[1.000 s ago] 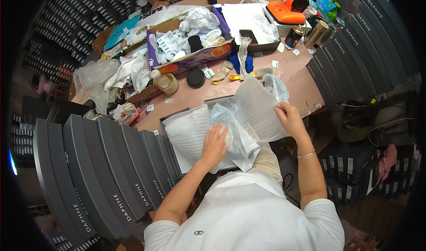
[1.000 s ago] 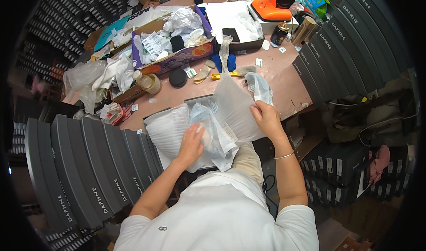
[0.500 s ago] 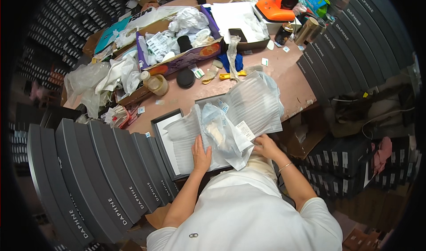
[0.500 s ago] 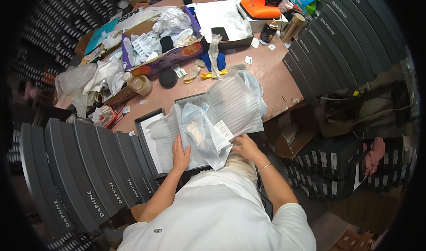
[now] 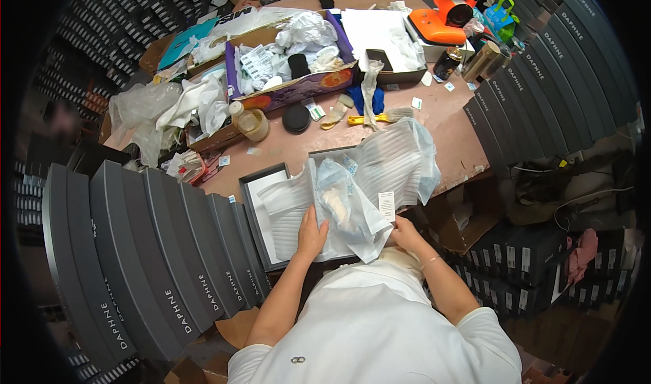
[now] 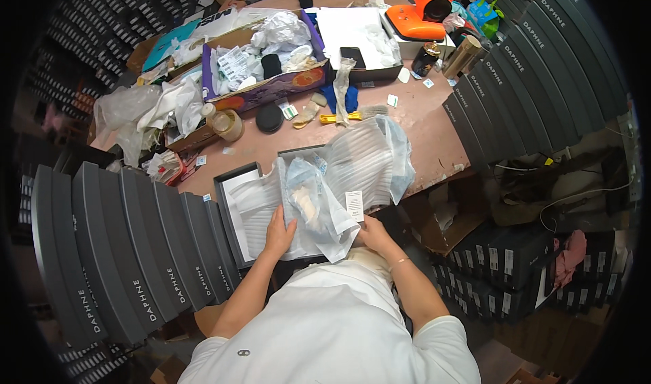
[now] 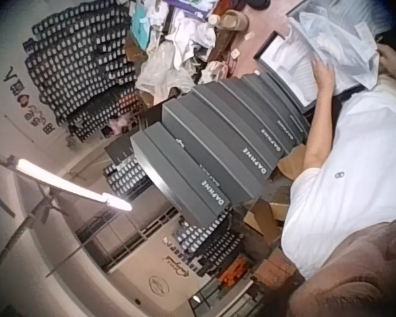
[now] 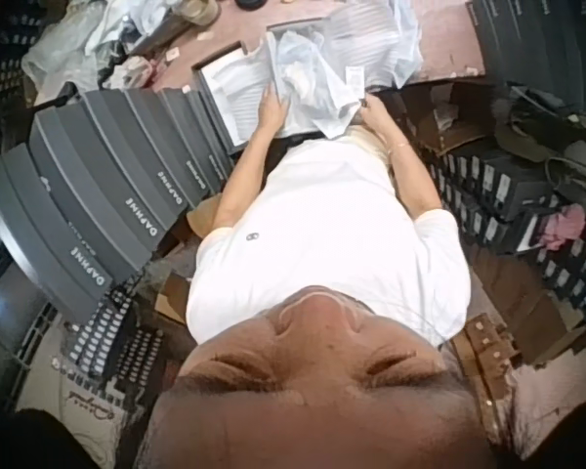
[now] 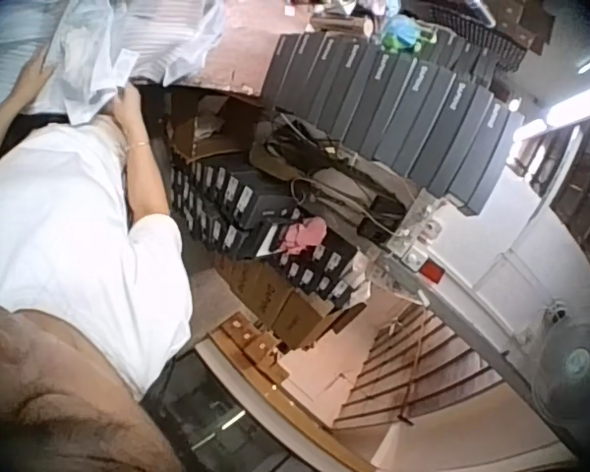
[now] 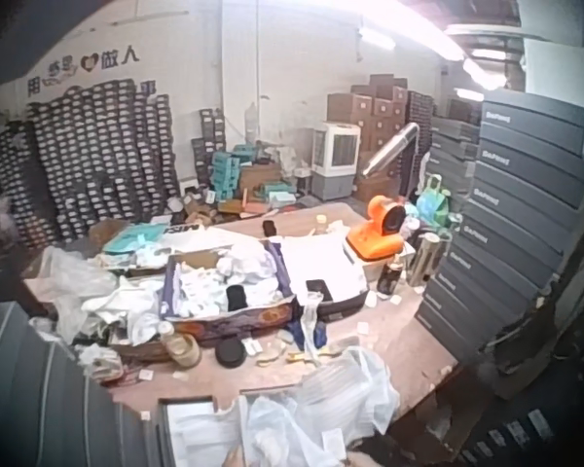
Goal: Inspecting and packaging pairs of high-heeled shoes into boxes.
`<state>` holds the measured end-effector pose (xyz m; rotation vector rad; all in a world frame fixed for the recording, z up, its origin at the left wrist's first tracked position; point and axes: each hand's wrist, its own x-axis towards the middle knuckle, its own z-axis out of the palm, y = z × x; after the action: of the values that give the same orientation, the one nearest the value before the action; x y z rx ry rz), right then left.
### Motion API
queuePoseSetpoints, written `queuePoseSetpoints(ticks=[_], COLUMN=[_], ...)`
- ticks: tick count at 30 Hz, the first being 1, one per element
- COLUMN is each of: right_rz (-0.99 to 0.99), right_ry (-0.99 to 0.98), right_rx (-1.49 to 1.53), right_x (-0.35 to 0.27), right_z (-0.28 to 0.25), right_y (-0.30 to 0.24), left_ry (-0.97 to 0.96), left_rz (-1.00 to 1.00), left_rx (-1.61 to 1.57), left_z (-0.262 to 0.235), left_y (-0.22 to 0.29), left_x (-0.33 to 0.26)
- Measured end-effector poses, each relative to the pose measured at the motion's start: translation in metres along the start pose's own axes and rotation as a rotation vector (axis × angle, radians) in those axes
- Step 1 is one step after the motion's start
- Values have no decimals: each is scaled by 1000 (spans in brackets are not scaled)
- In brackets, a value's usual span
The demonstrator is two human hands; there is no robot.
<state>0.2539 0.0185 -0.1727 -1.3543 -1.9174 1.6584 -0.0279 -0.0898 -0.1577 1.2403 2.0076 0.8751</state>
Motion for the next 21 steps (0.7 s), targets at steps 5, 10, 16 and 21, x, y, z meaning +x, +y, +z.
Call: queuePoseSetpoints(ticks=[5,10,16,21], right_rz=[-32,-187,-236,-440], right_ry=[-67,-47,68,148], right_rx=[-360,-52,-219,-377], right_x=[-49,-20,81,60], right_z=[-77,-70,-23,-10], right_y=[-160,-218,-183,-167], left_ry=[32,107,50,20], left_rz=[19,145,22,-86], left_rx=[49,218,60,135], left_z=[-6,-17,-14,-8], left_y=[4,24,34,23], left_x=[-11,-26,-35,-17])
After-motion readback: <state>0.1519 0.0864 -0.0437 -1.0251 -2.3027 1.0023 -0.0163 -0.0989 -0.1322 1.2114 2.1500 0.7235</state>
